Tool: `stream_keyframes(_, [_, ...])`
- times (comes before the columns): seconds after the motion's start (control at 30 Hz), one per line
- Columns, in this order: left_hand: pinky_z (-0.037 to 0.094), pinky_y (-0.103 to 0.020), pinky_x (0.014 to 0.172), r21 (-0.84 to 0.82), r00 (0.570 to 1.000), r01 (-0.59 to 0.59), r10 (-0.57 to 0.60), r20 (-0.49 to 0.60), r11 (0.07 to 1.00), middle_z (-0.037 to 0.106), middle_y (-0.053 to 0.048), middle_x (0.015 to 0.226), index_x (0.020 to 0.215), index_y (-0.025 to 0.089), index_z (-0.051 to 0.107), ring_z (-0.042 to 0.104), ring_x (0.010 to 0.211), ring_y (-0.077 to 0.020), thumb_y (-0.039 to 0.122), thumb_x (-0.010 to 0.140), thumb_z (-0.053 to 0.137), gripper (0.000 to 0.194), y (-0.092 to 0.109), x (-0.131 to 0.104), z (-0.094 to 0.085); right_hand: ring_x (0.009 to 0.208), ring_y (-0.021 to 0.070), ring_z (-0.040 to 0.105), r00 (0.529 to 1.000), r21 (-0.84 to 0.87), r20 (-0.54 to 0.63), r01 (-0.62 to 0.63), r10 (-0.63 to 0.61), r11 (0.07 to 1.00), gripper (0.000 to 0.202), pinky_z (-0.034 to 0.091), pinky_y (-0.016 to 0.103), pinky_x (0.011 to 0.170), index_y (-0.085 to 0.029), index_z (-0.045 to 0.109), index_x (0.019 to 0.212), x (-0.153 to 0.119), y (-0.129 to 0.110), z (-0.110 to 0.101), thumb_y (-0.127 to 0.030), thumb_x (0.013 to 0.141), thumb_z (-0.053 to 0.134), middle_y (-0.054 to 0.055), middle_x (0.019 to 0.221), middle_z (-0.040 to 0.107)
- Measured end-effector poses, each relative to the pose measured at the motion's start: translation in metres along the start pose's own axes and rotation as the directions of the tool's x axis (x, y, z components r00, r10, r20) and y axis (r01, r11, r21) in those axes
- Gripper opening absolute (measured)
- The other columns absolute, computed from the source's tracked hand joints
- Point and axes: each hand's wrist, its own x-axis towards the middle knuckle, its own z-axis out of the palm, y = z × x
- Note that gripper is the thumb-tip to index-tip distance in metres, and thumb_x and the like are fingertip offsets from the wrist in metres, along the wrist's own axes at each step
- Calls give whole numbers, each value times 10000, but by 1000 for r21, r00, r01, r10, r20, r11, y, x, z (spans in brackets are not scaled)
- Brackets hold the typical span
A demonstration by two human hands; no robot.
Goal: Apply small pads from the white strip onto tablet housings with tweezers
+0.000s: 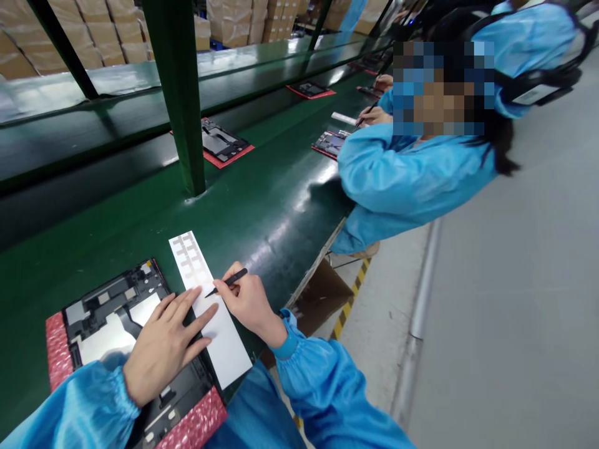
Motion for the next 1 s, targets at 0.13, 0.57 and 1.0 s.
stream_keyframes(0.13, [429,-472,1002,10,1000,1,-1,-3,1000,495,-143,1406,1319,322,532,500,1255,-273,441,891,549,445,0,1,-2,495,143,601,999,-49,5,42,-42,998,161,425,237,465,-224,502,772,-1,-2,0,-308,883,582,-42,594,565])
stream_keyframes(0.57, [428,-468,1000,17,1000,-7,8,-9,1000,490,-141,1408,1318,318,532,495,1258,-270,443,892,550,444,0,0,-2,576,181,686,1000,13,12,7,-7,1000,155,499,263,512,-224,501,787,-1,2,0,-303,888,588,-20,635,627])
stream_keyframes(1.0, [445,-468,984,23,1000,-25,25,-14,999,483,-152,1410,1299,314,548,508,1247,-279,451,885,556,436,-2,0,0,562,166,699,994,428,-20,-86,104,900,263,520,243,506,-227,494,768,2,8,2,-415,830,667,-44,567,653])
